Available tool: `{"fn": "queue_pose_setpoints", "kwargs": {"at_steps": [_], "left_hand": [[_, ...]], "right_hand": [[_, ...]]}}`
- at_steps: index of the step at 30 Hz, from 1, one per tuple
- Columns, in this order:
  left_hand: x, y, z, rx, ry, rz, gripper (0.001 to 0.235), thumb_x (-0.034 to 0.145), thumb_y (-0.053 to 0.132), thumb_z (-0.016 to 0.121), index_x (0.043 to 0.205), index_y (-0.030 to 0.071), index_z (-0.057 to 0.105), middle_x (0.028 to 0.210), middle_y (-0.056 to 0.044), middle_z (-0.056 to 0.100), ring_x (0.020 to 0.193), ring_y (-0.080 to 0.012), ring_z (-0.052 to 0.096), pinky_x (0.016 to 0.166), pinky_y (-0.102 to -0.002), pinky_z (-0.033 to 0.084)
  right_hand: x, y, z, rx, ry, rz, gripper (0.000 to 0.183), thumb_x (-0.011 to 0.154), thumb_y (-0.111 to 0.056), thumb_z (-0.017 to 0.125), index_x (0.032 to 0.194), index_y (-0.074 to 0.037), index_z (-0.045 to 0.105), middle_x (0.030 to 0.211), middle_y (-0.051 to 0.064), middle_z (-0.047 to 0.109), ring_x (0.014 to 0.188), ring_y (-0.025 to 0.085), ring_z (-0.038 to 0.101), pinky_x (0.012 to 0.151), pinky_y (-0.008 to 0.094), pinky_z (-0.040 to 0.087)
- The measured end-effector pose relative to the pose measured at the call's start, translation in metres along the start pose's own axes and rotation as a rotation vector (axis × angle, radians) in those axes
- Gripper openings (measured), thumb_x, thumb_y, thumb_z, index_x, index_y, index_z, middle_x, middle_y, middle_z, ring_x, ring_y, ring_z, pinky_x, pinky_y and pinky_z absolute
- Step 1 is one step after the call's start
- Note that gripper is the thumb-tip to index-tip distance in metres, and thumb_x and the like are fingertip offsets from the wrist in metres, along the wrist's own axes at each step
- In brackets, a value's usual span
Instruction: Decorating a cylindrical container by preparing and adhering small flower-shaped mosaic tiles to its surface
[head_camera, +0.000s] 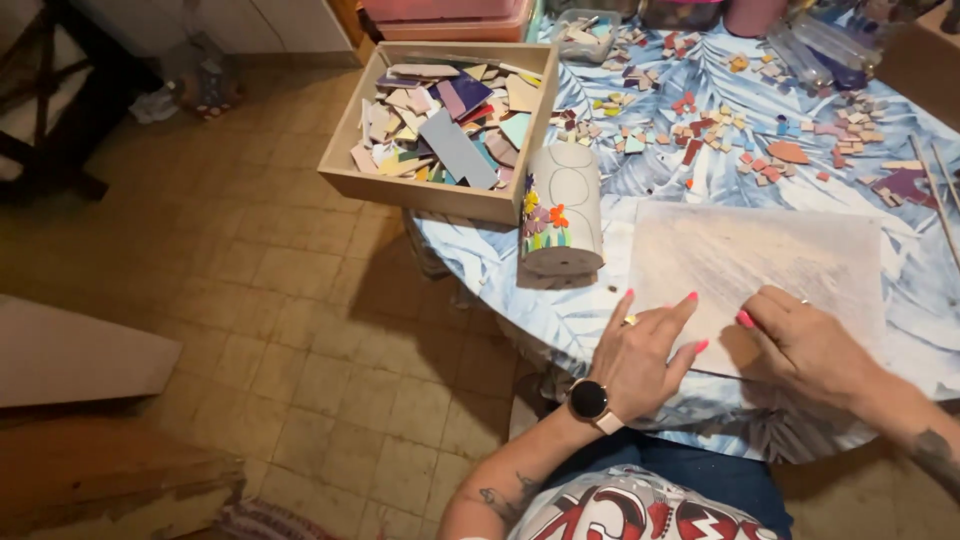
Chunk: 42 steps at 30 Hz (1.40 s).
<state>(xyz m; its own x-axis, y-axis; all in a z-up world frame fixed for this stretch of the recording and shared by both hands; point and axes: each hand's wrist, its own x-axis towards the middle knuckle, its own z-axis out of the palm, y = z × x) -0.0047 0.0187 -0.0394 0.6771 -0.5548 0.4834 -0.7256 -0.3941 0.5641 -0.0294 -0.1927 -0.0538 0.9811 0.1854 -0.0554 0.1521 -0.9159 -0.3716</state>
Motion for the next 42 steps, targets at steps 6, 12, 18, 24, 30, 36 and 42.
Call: {"fn": "queue_pose_setpoints", "kwargs": {"at_steps": [6,12,18,24,30,36,42], "left_hand": [[0.006,0.016,0.004,-0.249,0.170,-0.044,0.026,0.082,0.004,0.052,0.108,0.010,0.053,0.088,-0.011,0.062,0.077,-0.0249,0.061,0.068,-0.034,0.048],[0.007,0.019,0.002,-0.223,0.231,-0.033,0.027,0.080,0.004,0.052,0.106,0.010,0.055,0.089,-0.013,0.063,0.075,-0.0242,0.062,0.065,-0.033,0.049],[0.013,0.029,-0.009,-0.294,0.243,-0.115,0.019,0.089,0.019,0.046,0.095,0.004,0.055,0.089,-0.011,0.061,0.073,-0.0224,0.062,0.061,-0.031,0.048],[0.017,0.022,-0.004,-0.462,0.044,-0.137,0.026,0.092,0.023,0.033,0.075,0.005,0.040,0.067,-0.010,0.043,0.063,-0.0291,0.046,0.059,-0.038,0.032],[0.017,0.025,-0.006,-0.509,0.061,-0.138,0.026,0.093,0.022,0.032,0.073,0.006,0.038,0.064,-0.009,0.041,0.060,-0.0266,0.044,0.059,-0.036,0.032],[0.017,0.026,-0.003,-0.465,0.072,-0.128,0.027,0.092,0.023,0.032,0.076,0.004,0.041,0.065,-0.010,0.043,0.061,-0.0278,0.045,0.057,-0.037,0.033],[0.012,0.021,0.002,-0.156,-0.148,-0.141,0.020,0.084,0.021,0.038,0.089,0.008,0.051,0.089,-0.009,0.059,0.080,-0.0294,0.055,0.071,-0.042,0.036]], "right_hand": [[0.000,-0.043,-0.002,0.488,0.246,-0.066,0.030,0.088,-0.025,0.037,0.066,-0.007,0.047,0.058,0.003,0.042,0.051,0.014,0.042,0.052,0.026,0.033],[-0.004,-0.048,0.000,0.629,0.255,-0.032,0.031,0.089,-0.026,0.037,0.064,-0.009,0.044,0.054,-0.001,0.034,0.048,0.010,0.033,0.048,0.024,0.027],[-0.005,-0.045,0.003,0.452,0.324,-0.055,0.028,0.087,-0.023,0.038,0.066,-0.006,0.046,0.057,0.003,0.039,0.051,0.016,0.039,0.051,0.028,0.030],[-0.006,-0.053,0.001,0.333,0.428,-0.255,0.025,0.087,-0.018,0.035,0.068,-0.003,0.042,0.059,0.006,0.033,0.053,0.018,0.033,0.049,0.028,0.028],[-0.008,-0.062,-0.006,0.354,0.441,-0.239,0.029,0.087,-0.019,0.036,0.065,-0.002,0.041,0.058,0.005,0.032,0.052,0.017,0.033,0.049,0.028,0.029],[-0.008,-0.060,-0.009,0.338,0.425,-0.238,0.029,0.086,-0.016,0.038,0.060,-0.004,0.038,0.054,0.004,0.031,0.048,0.017,0.032,0.047,0.029,0.026],[-0.017,-0.020,-0.001,-0.037,0.294,-0.210,0.009,0.078,-0.006,0.048,0.069,-0.006,0.049,0.062,0.003,0.048,0.046,0.014,0.044,0.040,0.024,0.043]]}}
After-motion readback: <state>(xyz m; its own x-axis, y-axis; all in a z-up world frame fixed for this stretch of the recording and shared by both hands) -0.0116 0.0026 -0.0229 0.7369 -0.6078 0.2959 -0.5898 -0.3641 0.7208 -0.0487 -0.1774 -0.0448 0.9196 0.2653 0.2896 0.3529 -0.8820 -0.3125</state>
